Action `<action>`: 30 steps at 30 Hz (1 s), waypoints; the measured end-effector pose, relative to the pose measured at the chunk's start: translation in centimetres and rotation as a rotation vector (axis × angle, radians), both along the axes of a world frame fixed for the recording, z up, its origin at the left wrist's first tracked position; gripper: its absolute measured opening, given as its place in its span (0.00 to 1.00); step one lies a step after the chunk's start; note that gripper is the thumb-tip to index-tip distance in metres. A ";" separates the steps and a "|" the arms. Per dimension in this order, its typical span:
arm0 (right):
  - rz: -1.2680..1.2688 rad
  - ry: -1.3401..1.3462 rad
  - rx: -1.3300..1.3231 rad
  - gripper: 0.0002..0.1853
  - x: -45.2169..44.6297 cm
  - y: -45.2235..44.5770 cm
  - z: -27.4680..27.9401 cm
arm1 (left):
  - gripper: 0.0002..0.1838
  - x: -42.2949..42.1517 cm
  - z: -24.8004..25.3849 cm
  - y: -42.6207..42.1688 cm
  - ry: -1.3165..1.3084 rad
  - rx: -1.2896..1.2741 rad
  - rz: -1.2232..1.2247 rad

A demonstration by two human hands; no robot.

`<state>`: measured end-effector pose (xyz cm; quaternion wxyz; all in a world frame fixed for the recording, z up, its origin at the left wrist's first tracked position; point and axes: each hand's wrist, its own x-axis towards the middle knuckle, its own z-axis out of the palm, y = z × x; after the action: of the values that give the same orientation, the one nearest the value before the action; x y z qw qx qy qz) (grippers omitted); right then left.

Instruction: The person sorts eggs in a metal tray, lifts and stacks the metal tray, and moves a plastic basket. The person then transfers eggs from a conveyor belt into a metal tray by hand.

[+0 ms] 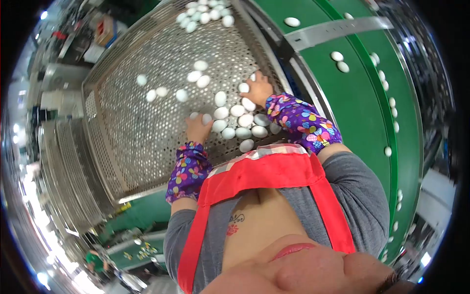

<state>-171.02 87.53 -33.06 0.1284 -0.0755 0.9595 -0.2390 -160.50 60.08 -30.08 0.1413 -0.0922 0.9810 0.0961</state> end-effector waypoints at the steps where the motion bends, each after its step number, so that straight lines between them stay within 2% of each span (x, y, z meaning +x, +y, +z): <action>1: 0.017 -0.017 -0.007 0.28 0.5 0.0 0.0 | 0.30 -0.3 0.1 0.0 -0.035 -0.008 -0.028; 3: 0.085 -0.042 -0.023 0.28 1.2 0.1 -1.3 | 0.27 -0.4 1.2 1.4 -0.084 -0.004 0.005; 6: 0.175 0.096 -0.107 0.28 3.8 1.9 3.3 | 0.26 -0.7 0.2 0.1 -0.356 -0.065 -0.125; 8: 0.227 0.154 -0.558 0.25 5.1 4.9 4.4 | 0.25 -0.3 4.0 3.6 -0.325 -0.190 -0.075; 9: 0.182 0.232 -0.613 0.21 5.8 6.9 5.7 | 0.25 -0.5 4.9 5.0 -0.310 -0.249 -0.049; 10: 0.100 0.305 -0.682 0.18 6.4 9.2 6.2 | 0.25 -0.9 4.6 5.2 -0.112 -0.175 -0.134; 12: -0.136 0.404 -0.623 0.16 7.3 14.5 6.0 | 0.24 -1.5 3.6 5.1 0.272 -0.007 -0.297; 14: -0.335 0.463 -0.514 0.16 7.9 20.7 3.0 | 0.22 -3.0 5.9 10.0 0.345 0.130 -0.356; 16: -0.512 0.386 -0.298 0.19 8.4 26.6 -0.6 | 0.19 -4.7 6.5 14.2 0.436 0.263 -0.453; 20: -0.788 0.304 -0.069 0.29 9.0 35.6 -6.3 | 0.18 -6.8 7.8 24.9 0.424 0.472 -0.721; 24: -1.005 0.210 -0.114 0.36 7.5 40.1 -11.2 | 0.24 -8.3 5.9 32.7 0.360 0.457 -0.910; 26: -1.009 0.203 -0.101 0.38 6.7 41.3 -13.8 | 0.25 -8.8 4.8 35.4 0.253 0.441 -0.921; 30: -0.889 0.102 -0.131 0.37 6.3 41.6 -13.3 | 0.29 -10.4 2.4 38.9 0.154 0.358 -0.933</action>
<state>-164.75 129.14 -46.36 -0.0392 0.3243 0.8868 -0.3270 -170.92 98.98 -27.68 0.1099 0.3890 0.8934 0.1958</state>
